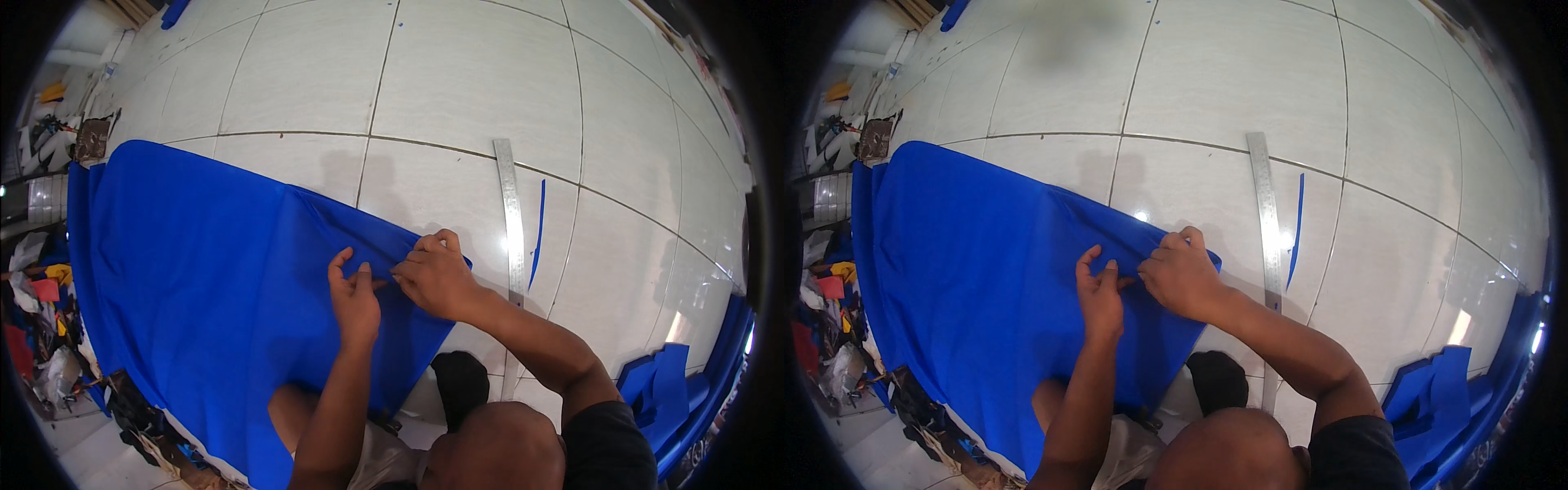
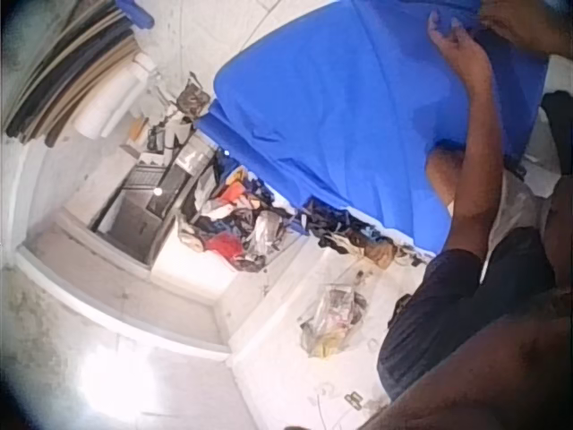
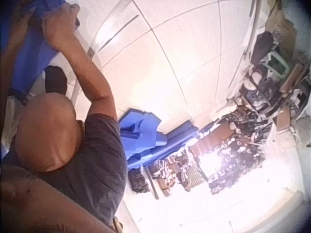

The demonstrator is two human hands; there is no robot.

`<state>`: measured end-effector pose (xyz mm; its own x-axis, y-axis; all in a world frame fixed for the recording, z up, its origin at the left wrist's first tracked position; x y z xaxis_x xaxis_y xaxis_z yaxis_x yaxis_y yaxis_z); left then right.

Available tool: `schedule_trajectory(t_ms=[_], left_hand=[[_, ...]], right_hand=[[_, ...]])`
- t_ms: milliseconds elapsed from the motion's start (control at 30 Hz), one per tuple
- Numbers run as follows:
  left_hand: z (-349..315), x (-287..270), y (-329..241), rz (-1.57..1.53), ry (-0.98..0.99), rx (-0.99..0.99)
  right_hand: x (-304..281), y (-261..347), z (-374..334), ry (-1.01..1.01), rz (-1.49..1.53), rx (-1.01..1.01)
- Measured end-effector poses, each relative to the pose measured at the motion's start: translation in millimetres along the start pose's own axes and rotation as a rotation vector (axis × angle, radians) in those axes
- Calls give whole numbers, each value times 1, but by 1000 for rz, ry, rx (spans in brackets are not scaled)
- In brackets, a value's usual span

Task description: The person folds and adjusts a large piece of blue fabric on the floor, using a large clamp to secure a fold and a straight edge to mark lines.

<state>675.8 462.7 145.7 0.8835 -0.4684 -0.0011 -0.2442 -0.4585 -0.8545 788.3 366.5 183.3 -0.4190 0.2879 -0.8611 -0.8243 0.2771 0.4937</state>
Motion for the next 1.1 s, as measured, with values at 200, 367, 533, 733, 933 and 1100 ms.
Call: schedule_trajectory(t_ms=[200, 367, 533, 733, 933, 1100], left_hand=[[1, 1, 2, -21, -22, -2], [0, 2, 2, -22, -28, -17], [-2, -1, 6, 2, -67, -68], [-1, -4, 5, -43, -69, -84], [4, -4, 15, -35, -69, -90], [6, -12, 17, -45, -54, -77]], right_hand=[[23, -41, 2, 411, 380, 427], [-13, -20, 4, -130, 175, 223], [6, -11, -3, 18, 66, 84], [12, -39, 3, 260, 365, 441], [-13, -29, 2, -220, 38, 260], [-8, 0, -4, -116, 32, -4]])
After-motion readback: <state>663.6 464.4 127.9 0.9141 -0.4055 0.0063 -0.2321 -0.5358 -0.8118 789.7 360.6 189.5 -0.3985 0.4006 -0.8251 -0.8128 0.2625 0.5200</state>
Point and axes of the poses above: each hand's wrist, its own z-axis towards the middle knuckle, its own x-axis out of the palm, y = z × x, the point moved 8 cm from there along z, towards the middle knuckle, and after that the axes turned 8 degrees about -z, right-handed, at the moved point
